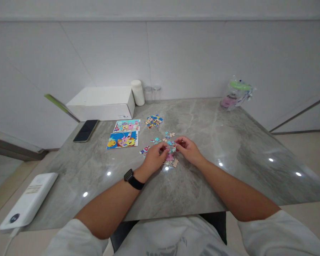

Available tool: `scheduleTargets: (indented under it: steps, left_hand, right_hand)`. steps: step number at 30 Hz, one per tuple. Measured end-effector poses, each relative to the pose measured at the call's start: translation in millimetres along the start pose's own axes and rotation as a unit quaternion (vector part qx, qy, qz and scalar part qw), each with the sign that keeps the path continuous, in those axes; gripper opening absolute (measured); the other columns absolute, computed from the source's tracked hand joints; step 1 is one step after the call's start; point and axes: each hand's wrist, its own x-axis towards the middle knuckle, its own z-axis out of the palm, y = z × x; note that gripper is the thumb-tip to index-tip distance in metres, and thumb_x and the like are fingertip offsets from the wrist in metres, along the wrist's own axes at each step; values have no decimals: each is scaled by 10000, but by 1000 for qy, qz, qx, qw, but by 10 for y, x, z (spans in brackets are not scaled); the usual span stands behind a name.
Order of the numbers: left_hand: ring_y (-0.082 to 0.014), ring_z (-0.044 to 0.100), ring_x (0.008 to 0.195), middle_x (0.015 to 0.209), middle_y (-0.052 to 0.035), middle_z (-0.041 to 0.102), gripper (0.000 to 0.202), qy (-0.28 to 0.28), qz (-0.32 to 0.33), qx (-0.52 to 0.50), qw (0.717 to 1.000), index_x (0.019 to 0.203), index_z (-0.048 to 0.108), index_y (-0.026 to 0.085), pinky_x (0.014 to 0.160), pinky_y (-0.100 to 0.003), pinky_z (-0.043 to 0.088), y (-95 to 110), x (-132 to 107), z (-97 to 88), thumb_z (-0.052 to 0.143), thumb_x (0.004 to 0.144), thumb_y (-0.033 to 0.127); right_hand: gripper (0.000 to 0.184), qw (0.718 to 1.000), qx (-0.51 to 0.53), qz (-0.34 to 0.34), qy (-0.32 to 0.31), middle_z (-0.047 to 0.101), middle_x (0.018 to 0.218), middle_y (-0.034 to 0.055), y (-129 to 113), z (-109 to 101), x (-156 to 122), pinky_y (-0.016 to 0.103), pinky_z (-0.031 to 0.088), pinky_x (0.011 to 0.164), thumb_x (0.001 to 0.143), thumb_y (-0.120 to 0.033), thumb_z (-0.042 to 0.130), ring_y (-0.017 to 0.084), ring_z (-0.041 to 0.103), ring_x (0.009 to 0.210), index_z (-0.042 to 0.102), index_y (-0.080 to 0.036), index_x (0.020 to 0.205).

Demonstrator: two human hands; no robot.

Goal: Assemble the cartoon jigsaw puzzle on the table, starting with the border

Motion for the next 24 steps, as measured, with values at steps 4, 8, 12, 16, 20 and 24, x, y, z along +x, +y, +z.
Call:
scheduleTargets:
  steps: [4, 8, 12, 16, 20, 24]
  left_hand:
    - [-192, 688, 871, 962, -21, 764, 126, 15, -23, -3, 1000, 1033, 710, 215, 827, -312, 521, -35, 61, -37, 622, 972, 281]
    - [-204, 689, 885, 939, -28, 771, 168, 26, -11, 43, 999, 985, 726, 216, 834, -321, 508, -109, 137, -81, 581, 1003, 300]
    - [-210, 689, 886, 931, -32, 777, 189, 35, -10, 77, 996, 1042, 746, 223, 838, -329, 510, -181, 176, -100, 583, 1012, 314]
    - [-207, 687, 860, 858, -18, 756, 174, 30, 5, 70, 997, 1018, 775, 238, 860, -339, 520, -163, 175, -88, 623, 990, 317]
    - [-202, 687, 954, 994, -46, 747, 141, 84, 20, 36, 996, 970, 784, 228, 921, -342, 535, -115, 179, -76, 663, 958, 302]
    - [-190, 679, 869, 929, -25, 756, 128, 72, -13, 18, 997, 971, 763, 219, 875, -337, 545, -87, 172, -68, 668, 945, 301]
  right_hand:
    - [349, 1000, 1, 5, -12, 650, 832, -13, 49, 1, 27, 303, 534, 718, 784, -496, 802, 160, 620, 760, 661, -243, 979]
    - [340, 1000, 8, 9, -19, 646, 825, -23, 73, 13, 34, 289, 522, 704, 790, -470, 807, 147, 619, 739, 657, -238, 987]
    - [349, 1000, 5, 11, -17, 646, 823, -20, 91, 26, 39, 287, 514, 704, 786, -484, 809, 147, 613, 741, 662, -234, 981]
    - [350, 1000, 0, 6, -18, 655, 823, -13, 83, 34, 37, 298, 516, 726, 787, -495, 810, 157, 616, 763, 668, -237, 976]
    - [370, 1000, 5, 8, -13, 652, 818, -8, 42, 36, 37, 310, 528, 735, 782, -528, 814, 164, 619, 768, 667, -243, 967]
    - [413, 999, 25, 23, -9, 651, 822, -2, -16, 38, 36, 323, 553, 737, 753, -562, 840, 172, 621, 769, 660, -251, 959]
